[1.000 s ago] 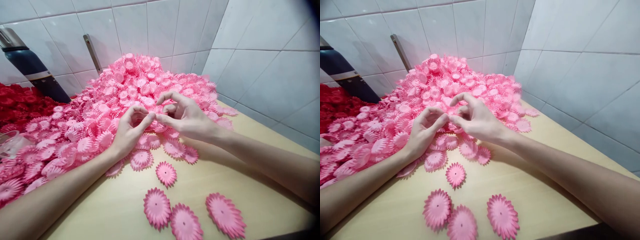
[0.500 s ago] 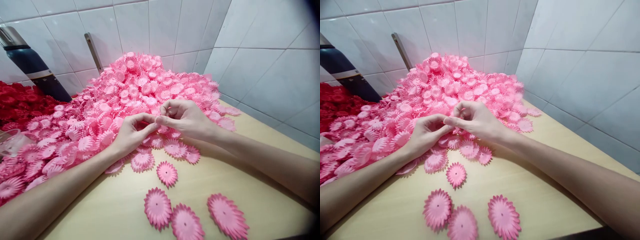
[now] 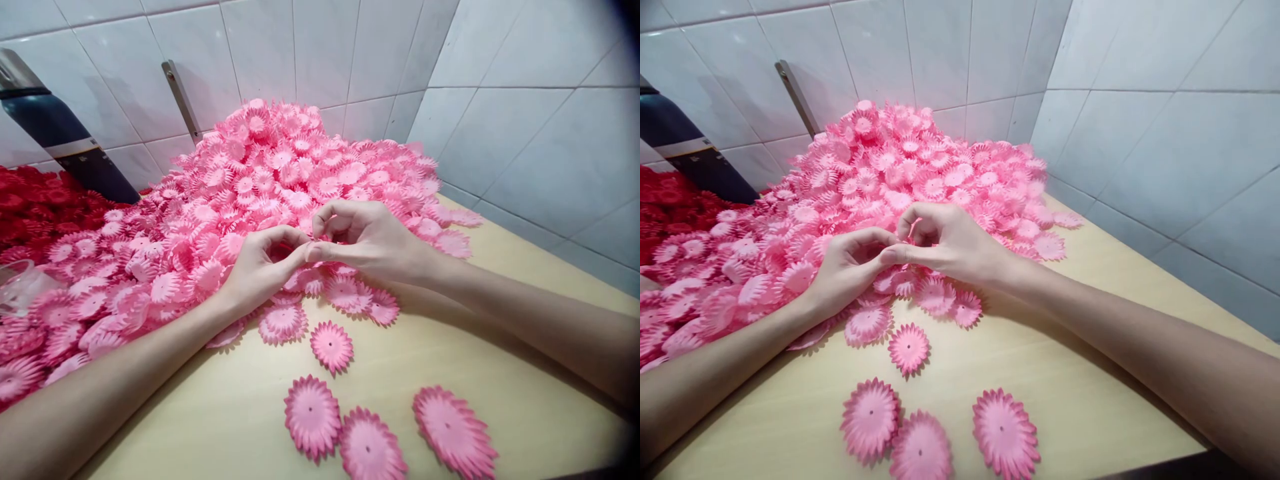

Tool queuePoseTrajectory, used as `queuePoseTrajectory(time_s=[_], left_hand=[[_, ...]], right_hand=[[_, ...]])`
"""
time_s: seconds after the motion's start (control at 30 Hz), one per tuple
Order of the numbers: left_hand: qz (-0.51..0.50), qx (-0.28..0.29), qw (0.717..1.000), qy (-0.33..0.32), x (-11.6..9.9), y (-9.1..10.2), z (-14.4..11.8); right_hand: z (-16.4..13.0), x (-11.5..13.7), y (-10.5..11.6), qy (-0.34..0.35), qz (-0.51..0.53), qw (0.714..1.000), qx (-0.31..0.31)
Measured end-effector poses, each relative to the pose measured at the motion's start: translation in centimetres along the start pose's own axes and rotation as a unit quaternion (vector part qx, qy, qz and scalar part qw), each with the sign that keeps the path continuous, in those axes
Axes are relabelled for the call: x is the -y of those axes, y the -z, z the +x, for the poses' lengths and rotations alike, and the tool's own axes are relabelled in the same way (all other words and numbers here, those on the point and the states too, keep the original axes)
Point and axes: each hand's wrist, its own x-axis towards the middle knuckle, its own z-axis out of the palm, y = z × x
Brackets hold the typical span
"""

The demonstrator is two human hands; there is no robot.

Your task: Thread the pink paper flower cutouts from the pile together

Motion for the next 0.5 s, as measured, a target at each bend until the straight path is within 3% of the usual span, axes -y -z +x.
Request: queuePoseTrajectory(time_s=[0.13, 0.23, 0.37, 0.5], left_hand=[[0.014, -0.007, 1.000, 0.008, -0.2, 0.0, 0.0], [-0.008, -0.053, 0.999, 0.012, -0.3, 0.0, 0.1], [-0.103, -0.133, 0.986, 0.015, 0.1, -0.1, 0.1], [-0.233, -0.220, 0.946, 0.040, 0.8, 0.1, 0.4]], right_hand=[[-0.1, 0.2, -0.2, -0.002, -0.002, 1.000, -0.005], [0.1, 0.4, -0.3, -0.002, 0.030, 0.999, -0.034], [0.3, 0.8, 0.0, 0.004, 0.039, 0.996, -0.077], [0.4, 1.0, 0.9, -0.014, 0.051, 0.992, -0.112]])
